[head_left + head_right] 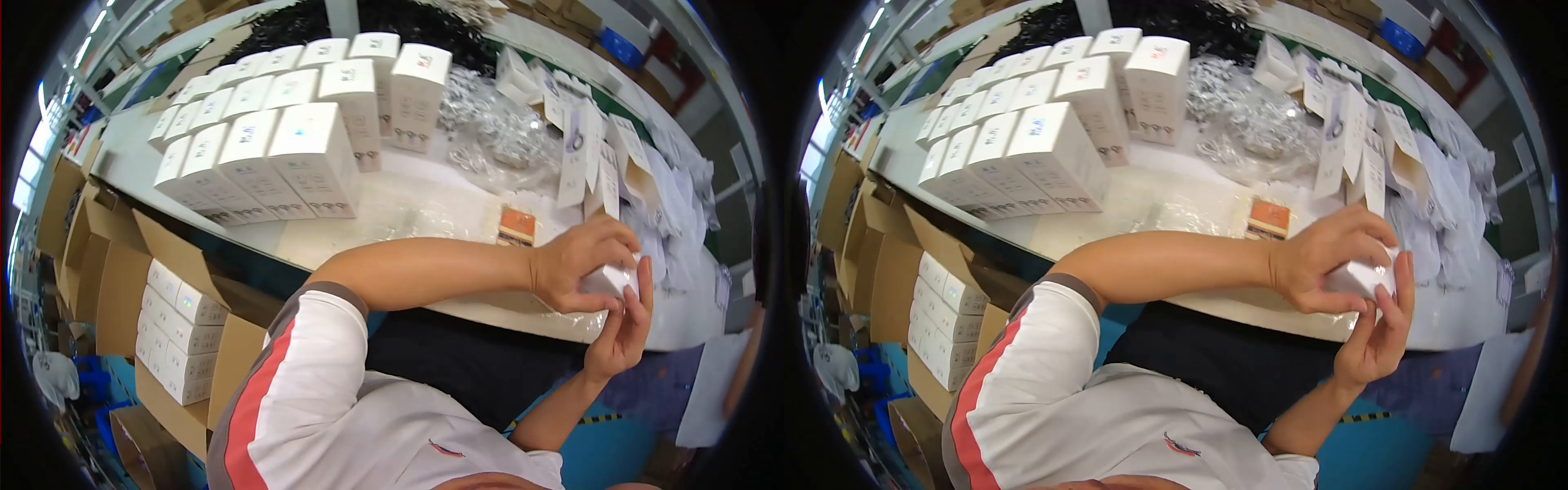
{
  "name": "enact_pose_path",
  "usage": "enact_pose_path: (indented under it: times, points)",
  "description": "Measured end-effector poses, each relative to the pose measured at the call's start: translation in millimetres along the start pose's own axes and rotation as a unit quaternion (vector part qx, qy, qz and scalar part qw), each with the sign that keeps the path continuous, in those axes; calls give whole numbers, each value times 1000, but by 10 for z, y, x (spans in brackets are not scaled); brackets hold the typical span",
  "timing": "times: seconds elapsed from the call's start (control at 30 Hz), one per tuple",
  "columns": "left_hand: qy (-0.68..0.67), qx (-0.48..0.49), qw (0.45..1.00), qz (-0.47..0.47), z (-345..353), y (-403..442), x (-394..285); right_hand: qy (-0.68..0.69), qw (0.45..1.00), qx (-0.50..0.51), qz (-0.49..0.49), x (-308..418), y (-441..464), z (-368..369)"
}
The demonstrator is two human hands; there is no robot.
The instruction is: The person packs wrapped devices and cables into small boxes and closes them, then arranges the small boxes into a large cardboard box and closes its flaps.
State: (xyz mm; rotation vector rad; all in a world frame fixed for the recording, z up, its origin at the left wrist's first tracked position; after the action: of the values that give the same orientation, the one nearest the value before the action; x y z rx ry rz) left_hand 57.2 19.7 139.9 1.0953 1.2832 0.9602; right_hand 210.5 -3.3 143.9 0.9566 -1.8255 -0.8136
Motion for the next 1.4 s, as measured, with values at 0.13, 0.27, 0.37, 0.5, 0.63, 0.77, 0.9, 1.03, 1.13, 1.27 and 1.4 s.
enact_pose_path:
  times: [0.13,0.27,0.37,0.5,0.63,0.77,0.9,1.03,1.13,1.27,1.4]
  points:
    - [-10,7,1000,-1,21,-24,23,-46,997,53,-21,71,109,-1]
    - [-12,13,1000,-11,65,34,30,15,999,40,34,-118,28,-111]
    - [-6,17,1000,6,41,45,-27,17,999,1,32,-88,-4,-61]
    - [-4,48,999,7,-29,82,-110,82,996,18,33,-282,-132,25]
    - [66,119,991,-14,-39,128,-294,188,980,-18,57,-434,-218,104]
    - [298,95,950,-15,-255,177,-761,249,927,-62,272,-1246,-849,481]
    - [558,84,825,-29,-724,324,-1241,35,986,41,160,-680,-474,585]
    - [699,43,713,2,-1233,374,-1406,23,989,52,136,-629,-427,573]
    - [733,17,678,-53,-1650,225,-1265,30,990,50,125,-619,-427,579]
    - [791,93,576,-182,-1819,-158,-931,32,994,20,99,-589,-440,530]
    - [806,116,541,-211,-1745,-231,-824,28,994,20,107,-622,-463,523]
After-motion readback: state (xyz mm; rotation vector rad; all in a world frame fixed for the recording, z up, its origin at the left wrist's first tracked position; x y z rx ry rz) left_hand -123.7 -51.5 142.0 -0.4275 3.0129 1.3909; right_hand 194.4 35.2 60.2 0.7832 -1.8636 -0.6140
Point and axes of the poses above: each hand's wrist, its own y-axis towards the middle knuckle, its own z-axis out of the palm, x = y × z, the point moved 10 cm from there along y, towards the middle knuckle, and after that the axes turned 4 degrees about -y, right-handed, at the moved point
